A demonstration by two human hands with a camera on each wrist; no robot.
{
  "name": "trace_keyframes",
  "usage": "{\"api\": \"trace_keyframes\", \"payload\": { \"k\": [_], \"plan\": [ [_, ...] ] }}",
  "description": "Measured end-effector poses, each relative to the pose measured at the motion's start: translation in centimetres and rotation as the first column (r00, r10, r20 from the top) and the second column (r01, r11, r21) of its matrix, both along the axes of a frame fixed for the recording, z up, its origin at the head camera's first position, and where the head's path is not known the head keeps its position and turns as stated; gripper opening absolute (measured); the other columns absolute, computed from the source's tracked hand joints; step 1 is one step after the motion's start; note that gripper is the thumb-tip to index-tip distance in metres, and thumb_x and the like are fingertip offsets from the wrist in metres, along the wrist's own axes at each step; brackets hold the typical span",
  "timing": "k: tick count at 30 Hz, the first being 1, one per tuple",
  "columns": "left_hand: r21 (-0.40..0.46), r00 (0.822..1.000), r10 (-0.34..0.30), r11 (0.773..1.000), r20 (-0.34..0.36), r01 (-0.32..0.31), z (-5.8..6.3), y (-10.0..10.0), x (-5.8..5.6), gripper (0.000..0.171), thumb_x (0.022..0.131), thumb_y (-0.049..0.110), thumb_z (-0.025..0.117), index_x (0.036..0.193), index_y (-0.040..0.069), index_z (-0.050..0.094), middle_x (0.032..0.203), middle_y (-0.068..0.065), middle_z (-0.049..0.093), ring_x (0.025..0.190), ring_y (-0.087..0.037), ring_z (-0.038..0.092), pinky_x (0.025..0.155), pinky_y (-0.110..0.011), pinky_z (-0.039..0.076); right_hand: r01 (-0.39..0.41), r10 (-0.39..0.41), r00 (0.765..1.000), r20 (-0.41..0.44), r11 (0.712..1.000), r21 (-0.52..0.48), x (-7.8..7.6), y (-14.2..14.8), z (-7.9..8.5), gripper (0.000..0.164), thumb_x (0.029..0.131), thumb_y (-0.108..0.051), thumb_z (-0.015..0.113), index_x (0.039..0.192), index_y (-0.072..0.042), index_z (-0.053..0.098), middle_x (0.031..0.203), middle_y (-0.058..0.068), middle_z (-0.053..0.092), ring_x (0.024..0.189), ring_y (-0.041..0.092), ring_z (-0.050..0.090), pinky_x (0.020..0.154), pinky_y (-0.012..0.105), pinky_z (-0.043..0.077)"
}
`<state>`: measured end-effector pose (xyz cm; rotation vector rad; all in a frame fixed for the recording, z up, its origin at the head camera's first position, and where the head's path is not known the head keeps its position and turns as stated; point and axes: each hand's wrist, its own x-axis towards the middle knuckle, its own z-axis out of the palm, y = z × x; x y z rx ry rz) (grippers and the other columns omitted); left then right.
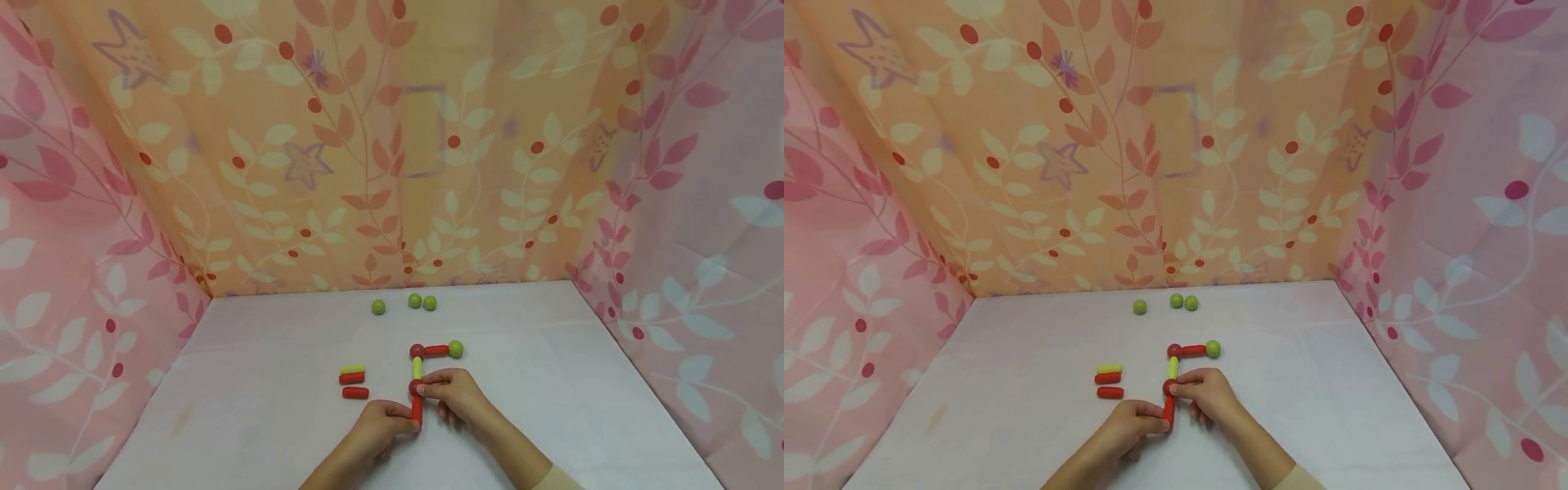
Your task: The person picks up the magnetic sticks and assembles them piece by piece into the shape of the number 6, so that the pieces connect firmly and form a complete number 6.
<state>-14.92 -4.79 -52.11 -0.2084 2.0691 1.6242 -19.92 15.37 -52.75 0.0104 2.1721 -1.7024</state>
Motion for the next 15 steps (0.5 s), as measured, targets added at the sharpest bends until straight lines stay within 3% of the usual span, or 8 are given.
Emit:
{"api": "trace_keyframes", "payload": {
  "k": [8,15],
  "plan": [
    [0.014,1.000,0.028,1.000,0.008,-0.028,-0.04,0.45,0.18,0.023,0.084,0.023,0.085,0.100,0.012,0.074,0.081,0.000,0.068,0.045,-0.009,0.035,0.043,-0.021,0.029,0.009,-0.009,1.000,0.004,1.000,0.000,0.10,-0.04,0.24,0.042,0.083,-0.039,0.085,0.112,-0.010,0.076,0.086,0.007,0.074,0.044,0.012,0.050,0.040,0.022,0.039],
    [0.012,0.999,0.041,0.999,0.009,-0.041,-0.39,0.40,0.01,0.024,0.086,0.032,0.083,0.099,0.014,0.077,0.083,0.001,0.074,0.043,-0.008,0.035,0.042,-0.019,0.030,-0.006,0.006,1.000,0.000,1.000,-0.001,0.10,-0.06,0.26,0.040,0.084,-0.037,0.084,0.111,-0.008,0.076,0.084,0.007,0.074,0.043,0.011,0.050,0.040,0.022,0.039]
  ]
}}
